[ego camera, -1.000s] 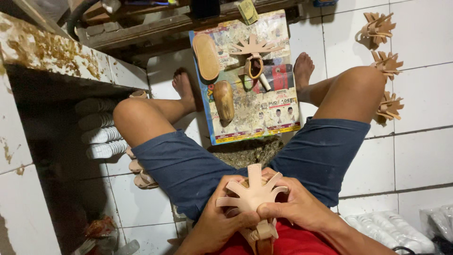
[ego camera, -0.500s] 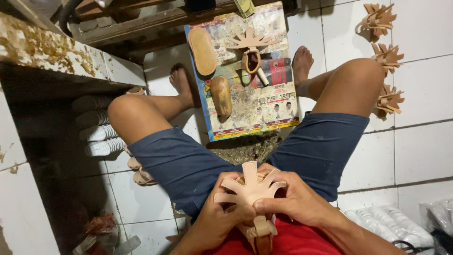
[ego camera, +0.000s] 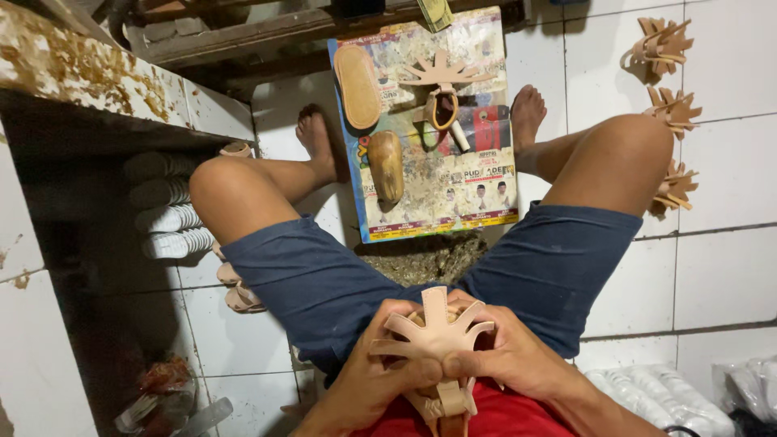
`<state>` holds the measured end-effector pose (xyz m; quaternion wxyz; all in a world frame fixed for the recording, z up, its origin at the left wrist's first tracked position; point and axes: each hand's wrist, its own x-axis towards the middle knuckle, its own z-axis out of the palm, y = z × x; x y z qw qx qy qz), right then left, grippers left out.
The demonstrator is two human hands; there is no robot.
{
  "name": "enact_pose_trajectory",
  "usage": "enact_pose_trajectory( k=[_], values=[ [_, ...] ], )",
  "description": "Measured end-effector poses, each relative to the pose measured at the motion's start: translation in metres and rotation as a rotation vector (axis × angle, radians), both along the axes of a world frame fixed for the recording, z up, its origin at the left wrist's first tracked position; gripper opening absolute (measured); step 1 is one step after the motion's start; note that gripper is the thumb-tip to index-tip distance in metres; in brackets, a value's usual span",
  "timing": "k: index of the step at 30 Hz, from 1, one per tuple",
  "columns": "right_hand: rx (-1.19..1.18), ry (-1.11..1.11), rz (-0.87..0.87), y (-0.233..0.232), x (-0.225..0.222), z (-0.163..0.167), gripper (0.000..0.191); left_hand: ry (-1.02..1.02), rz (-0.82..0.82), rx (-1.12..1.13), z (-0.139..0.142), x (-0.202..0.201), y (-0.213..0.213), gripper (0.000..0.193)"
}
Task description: The person sits on the floor of a sandal workshop and sands leather sandal parts with a sanding stick, smoothing the edges of straps and soles. They fit a strap assembly onto a wooden last, press and shape the leather upper over the last, and continue sanding the assembled sandal.
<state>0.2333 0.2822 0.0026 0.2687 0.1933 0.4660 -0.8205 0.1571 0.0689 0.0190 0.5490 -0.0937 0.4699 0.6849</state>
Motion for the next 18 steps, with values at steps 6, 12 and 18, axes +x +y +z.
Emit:
enact_pose_trajectory(
  k=[6, 12, 18],
  values=[
    [0.073, 0.134, 0.001, 0.007, -0.004, -0.007, 0.057, 0.083, 0.006, -0.003, -0.017, 0.011, -0.010, 0.065],
    [-0.145, -0.137, -0.059, 0.013, 0.010, -0.018, 0.053, 0.289, -0.007, -0.095, -0.043, 0.028, -0.030, 0.073],
    [-0.265, -0.215, -0.176, 0.006, 0.024, -0.032, 0.016, 0.389, 0.073, -0.006, -0.046, 0.029, -0.037, 0.062]
  ],
)
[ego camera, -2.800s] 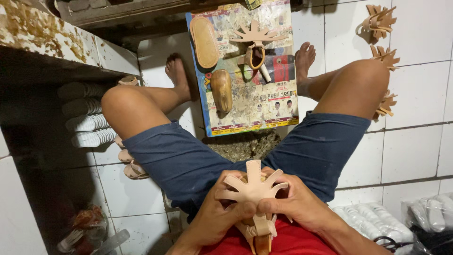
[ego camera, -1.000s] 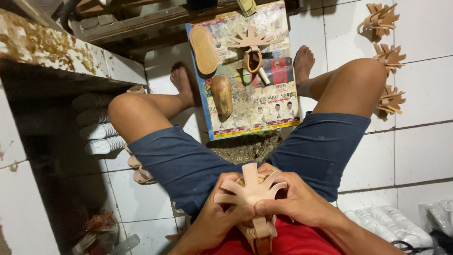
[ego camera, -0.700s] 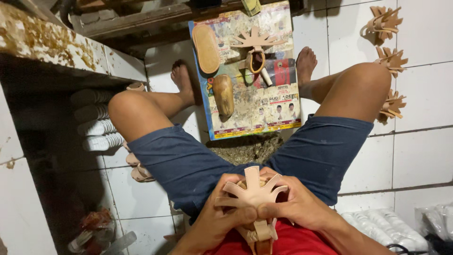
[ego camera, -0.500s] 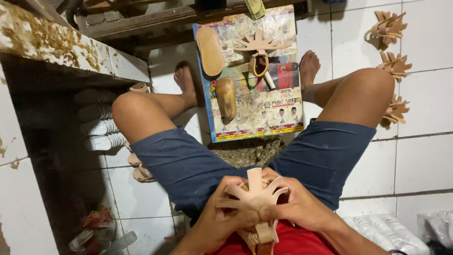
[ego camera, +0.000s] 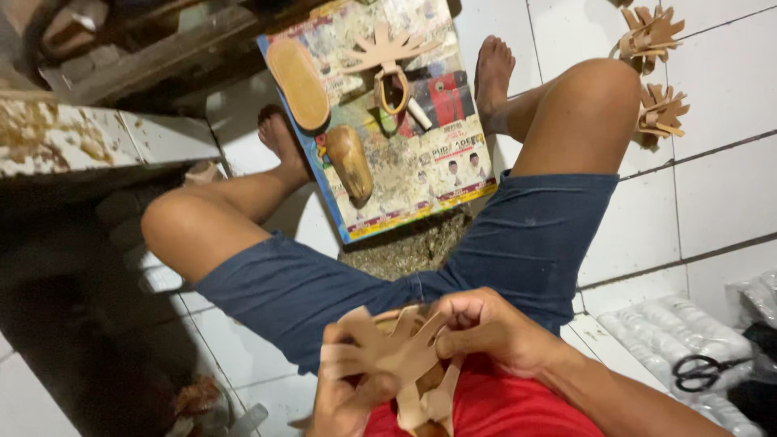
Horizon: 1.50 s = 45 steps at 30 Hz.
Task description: The person sits on the floor of a sandal workshop and sands leather sandal parts with a sanding stick, smoothing the edges of straps and soles. They fit a strap assembly onto a wooden last, press and shape the leather upper over the last, and continue sanding the assembled sandal.
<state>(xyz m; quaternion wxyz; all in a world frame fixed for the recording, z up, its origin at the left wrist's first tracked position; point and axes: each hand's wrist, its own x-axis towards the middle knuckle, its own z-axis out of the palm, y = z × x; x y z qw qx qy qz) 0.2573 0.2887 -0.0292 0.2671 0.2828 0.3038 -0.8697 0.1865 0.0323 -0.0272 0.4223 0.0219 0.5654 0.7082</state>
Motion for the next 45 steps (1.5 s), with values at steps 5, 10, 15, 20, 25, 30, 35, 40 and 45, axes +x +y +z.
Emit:
enact_pose_trajectory(
  k=[5, 10, 15, 20, 25, 30, 35, 40, 45],
  values=[
    [0.019, -0.128, 0.015, -0.004, 0.004, -0.007, 0.016, -0.303, 0.140, 0.106, 0.007, 0.003, 0.007, 0.082],
    [0.266, 0.006, 0.061, -0.003, 0.009, -0.004, 0.009, -0.371, 0.307, 0.204, 0.009, 0.010, 0.010, 0.085],
    [0.240, 0.039, 0.053, -0.006, 0.010, 0.003, 0.012, -0.364, 0.315, 0.204, 0.002, 0.011, 0.005, 0.083],
    [-0.092, 0.099, 0.070, -0.008, 0.006, 0.001, 0.019, -0.364, 0.283, 0.189, -0.003, 0.012, -0.004, 0.085],
    [-0.051, 0.116, 0.094, -0.012, 0.007, -0.006, 0.023, -0.348, 0.284, 0.202, -0.009, 0.013, -0.012, 0.078],
    [-0.188, 0.160, 0.132, -0.009, 0.002, -0.016, 0.030, -0.310, 0.260, 0.211, -0.008, 0.011, -0.016, 0.070],
    [-0.604, 0.258, 0.149, -0.017, -0.023, -0.028, 0.071, -0.228, 0.196, 0.220, 0.004, 0.007, -0.006, 0.062],
    [-0.673, 0.335, 0.321, -0.027, -0.051, -0.022, 0.113, 0.033, 0.053, 0.238, 0.022, 0.002, 0.019, 0.054],
    [-0.171, 0.163, 0.088, 0.006, -0.033, 0.031, 0.101, 0.216, 0.054, 0.301, 0.031, -0.016, 0.027, 0.047]
  ],
)
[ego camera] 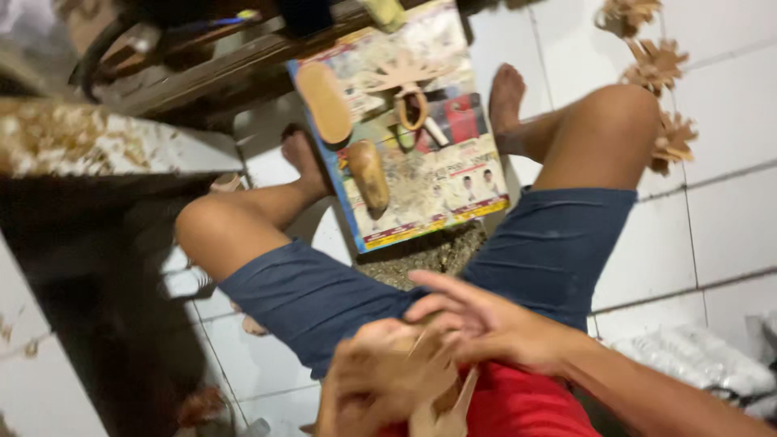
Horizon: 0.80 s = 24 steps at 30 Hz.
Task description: The person sits on the floor of a sandal workshop and sands leather sandal parts with a sanding stick, smoothing the edges of straps and soles. They fit a strap assembly onto a wooden last, press and shape the leather upper over the last, and continue sanding the assembled sandal.
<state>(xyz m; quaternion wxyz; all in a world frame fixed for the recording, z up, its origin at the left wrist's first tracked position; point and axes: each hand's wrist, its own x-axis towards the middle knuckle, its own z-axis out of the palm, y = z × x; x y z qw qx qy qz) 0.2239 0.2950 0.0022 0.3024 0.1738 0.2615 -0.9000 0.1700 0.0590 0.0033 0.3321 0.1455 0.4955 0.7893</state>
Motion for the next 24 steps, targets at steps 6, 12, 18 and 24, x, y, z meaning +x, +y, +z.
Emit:
enact_pose_trajectory(
  k=[6, 12, 18, 24],
  values=[
    [0.508, -0.032, -0.051, -0.008, 0.013, 0.029, 0.086, -0.351, -0.270, -0.337, 0.017, -0.018, 0.005, 0.057],
    [0.284, -0.028, -0.118, -0.010, 0.027, 0.013, 0.056, -0.234, -0.475, -0.306, 0.044, -0.048, 0.014, 0.054],
    [0.124, -0.142, -0.320, 0.001, 0.049, -0.011, 0.073, -0.371, -0.306, -0.272, 0.022, -0.036, 0.035, 0.043],
    [0.084, -0.038, -0.396, 0.011, 0.066, -0.028, 0.075, -0.541, -0.250, -0.160, -0.006, -0.013, 0.025, 0.019]
  ],
)
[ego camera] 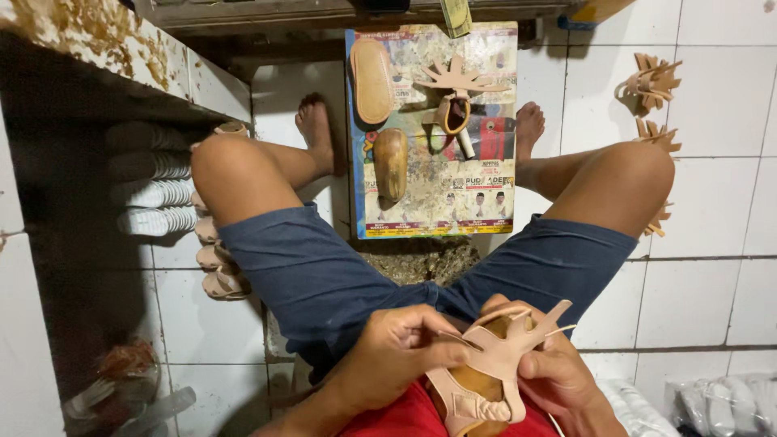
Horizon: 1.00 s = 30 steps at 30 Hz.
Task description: The person sits on the floor of a sandal workshop and sands leather sandal parts with a sanding stick, smoothing the edges of straps and soles. They fit a strap assembly onto a wooden last, press and shape the leather upper over the last, and continue sanding the assembled sandal.
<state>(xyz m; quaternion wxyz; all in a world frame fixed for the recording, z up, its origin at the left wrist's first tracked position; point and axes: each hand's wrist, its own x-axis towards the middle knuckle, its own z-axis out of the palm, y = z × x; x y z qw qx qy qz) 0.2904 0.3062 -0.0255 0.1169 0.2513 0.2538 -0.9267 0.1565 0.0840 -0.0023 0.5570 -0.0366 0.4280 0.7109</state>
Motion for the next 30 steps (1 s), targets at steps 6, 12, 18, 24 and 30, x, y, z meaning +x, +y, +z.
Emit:
enact_pose_trajectory(
  k=[6, 12, 18, 24, 30],
  values=[
    [-0.049, -0.058, -0.025, -0.009, 0.000, -0.004, 0.084, -0.005, 0.003, 0.097, -0.031, -0.002, -0.002, 0.012],
    [-0.043, -0.110, -0.017, -0.017, -0.041, 0.019, 0.078, -0.314, 0.142, 0.186, -0.054, 0.005, -0.003, 0.019],
    [0.050, -0.040, 0.016, -0.026, -0.078, 0.033, 0.066, -0.257, 0.305, 0.175, -0.062, -0.005, -0.001, 0.030],
    [0.119, -0.012, 0.056, -0.029, -0.070, 0.025, 0.058, -0.262, 0.305, 0.138, -0.071, -0.001, -0.008, 0.033],
    [-0.160, 0.001, -0.006, -0.021, -0.036, 0.004, 0.060, -0.050, 0.058, 0.162, -0.060, 0.007, -0.017, 0.006]
  ],
)
